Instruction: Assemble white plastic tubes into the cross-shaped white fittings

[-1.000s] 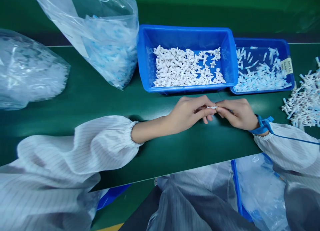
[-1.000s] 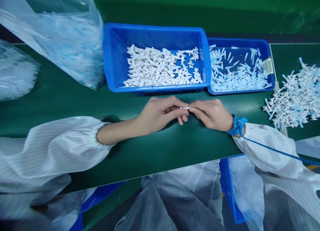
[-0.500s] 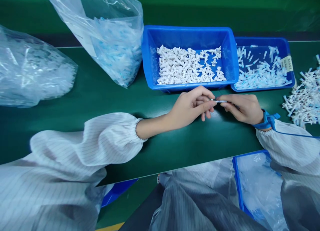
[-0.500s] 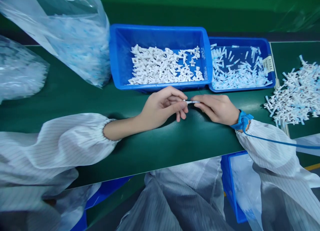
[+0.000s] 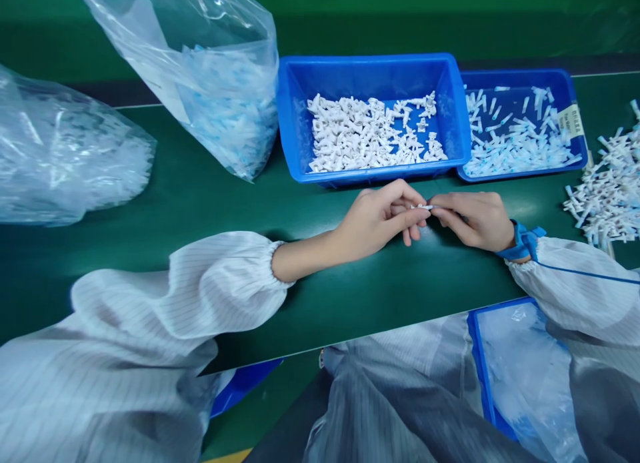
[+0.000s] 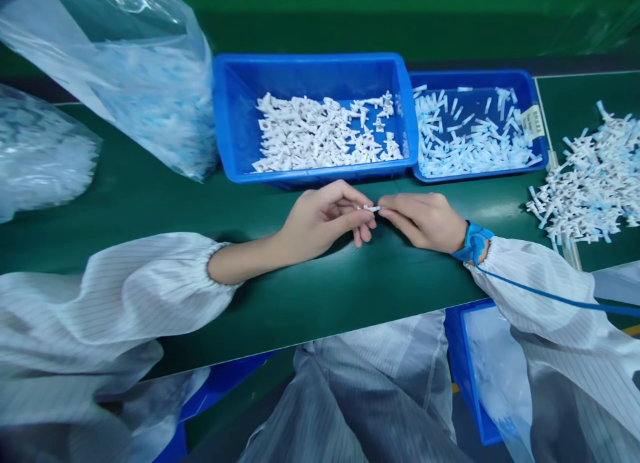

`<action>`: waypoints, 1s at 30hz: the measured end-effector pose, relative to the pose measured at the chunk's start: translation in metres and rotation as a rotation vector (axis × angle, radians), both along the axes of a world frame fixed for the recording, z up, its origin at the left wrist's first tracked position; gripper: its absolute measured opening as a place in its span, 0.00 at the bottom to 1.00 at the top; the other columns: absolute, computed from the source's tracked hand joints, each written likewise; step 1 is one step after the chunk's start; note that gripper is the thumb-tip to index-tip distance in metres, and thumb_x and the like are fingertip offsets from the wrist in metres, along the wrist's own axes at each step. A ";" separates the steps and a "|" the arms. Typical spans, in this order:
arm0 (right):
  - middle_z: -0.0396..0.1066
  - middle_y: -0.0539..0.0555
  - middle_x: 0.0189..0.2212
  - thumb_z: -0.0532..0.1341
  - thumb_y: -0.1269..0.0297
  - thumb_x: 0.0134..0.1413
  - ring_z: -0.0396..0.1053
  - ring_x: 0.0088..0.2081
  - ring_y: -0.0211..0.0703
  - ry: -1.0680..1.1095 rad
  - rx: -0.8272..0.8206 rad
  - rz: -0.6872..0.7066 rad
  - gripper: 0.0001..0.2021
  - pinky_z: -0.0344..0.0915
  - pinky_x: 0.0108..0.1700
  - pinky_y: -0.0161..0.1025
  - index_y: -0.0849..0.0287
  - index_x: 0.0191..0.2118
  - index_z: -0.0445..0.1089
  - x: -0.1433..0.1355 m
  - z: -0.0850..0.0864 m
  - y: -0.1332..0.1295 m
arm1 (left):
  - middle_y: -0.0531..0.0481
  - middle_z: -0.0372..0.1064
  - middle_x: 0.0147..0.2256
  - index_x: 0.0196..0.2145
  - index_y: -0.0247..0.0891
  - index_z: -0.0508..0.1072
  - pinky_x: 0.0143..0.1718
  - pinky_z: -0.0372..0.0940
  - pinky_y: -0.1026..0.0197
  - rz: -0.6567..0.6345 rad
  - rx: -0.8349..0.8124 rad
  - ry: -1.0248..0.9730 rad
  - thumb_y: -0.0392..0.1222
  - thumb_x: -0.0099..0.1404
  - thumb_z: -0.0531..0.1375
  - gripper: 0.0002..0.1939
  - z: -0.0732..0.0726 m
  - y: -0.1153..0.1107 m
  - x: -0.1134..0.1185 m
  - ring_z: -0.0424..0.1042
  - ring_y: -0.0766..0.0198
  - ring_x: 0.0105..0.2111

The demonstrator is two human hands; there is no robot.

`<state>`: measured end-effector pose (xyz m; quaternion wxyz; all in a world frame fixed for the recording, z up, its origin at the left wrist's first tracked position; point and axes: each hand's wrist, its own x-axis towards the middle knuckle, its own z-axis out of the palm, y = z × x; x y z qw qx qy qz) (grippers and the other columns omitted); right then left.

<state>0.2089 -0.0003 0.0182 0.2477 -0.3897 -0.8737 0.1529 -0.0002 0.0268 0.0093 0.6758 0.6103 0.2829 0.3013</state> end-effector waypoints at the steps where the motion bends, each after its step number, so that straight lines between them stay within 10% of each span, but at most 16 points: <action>1: 0.76 0.52 0.27 0.49 0.61 0.70 0.74 0.30 0.37 0.006 0.003 0.002 0.16 0.67 0.35 0.32 0.60 0.41 0.73 0.000 -0.001 0.000 | 0.52 0.73 0.26 0.36 0.35 0.67 0.23 0.71 0.68 0.001 0.005 0.003 0.59 0.62 0.63 0.22 0.000 0.000 0.000 0.75 0.68 0.23; 15: 0.73 0.50 0.26 0.50 0.56 0.70 0.69 0.28 0.30 0.378 -0.163 0.045 0.18 0.62 0.34 0.28 0.63 0.41 0.71 -0.014 -0.008 0.001 | 0.52 0.77 0.29 0.39 0.38 0.71 0.25 0.75 0.67 0.078 0.276 0.007 0.43 0.67 0.62 0.06 -0.006 -0.004 -0.013 0.77 0.68 0.25; 23: 0.63 0.39 0.18 0.60 0.62 0.63 0.60 0.19 0.28 0.769 -0.778 0.205 0.13 0.57 0.25 0.28 0.64 0.49 0.63 -0.020 -0.001 0.002 | 0.59 0.72 0.29 0.38 0.48 0.76 0.25 0.72 0.60 0.446 0.669 0.013 0.43 0.67 0.61 0.03 0.048 0.006 0.004 0.75 0.68 0.27; 30: 0.59 0.37 0.15 0.66 0.55 0.56 0.55 0.13 0.25 0.694 -1.165 0.441 0.17 0.54 0.15 0.26 0.61 0.29 0.61 -0.024 0.004 -0.003 | 0.55 0.74 0.29 0.38 0.39 0.72 0.28 0.67 0.67 -0.022 1.273 0.213 0.36 0.67 0.61 0.01 0.085 0.019 0.084 0.73 0.70 0.29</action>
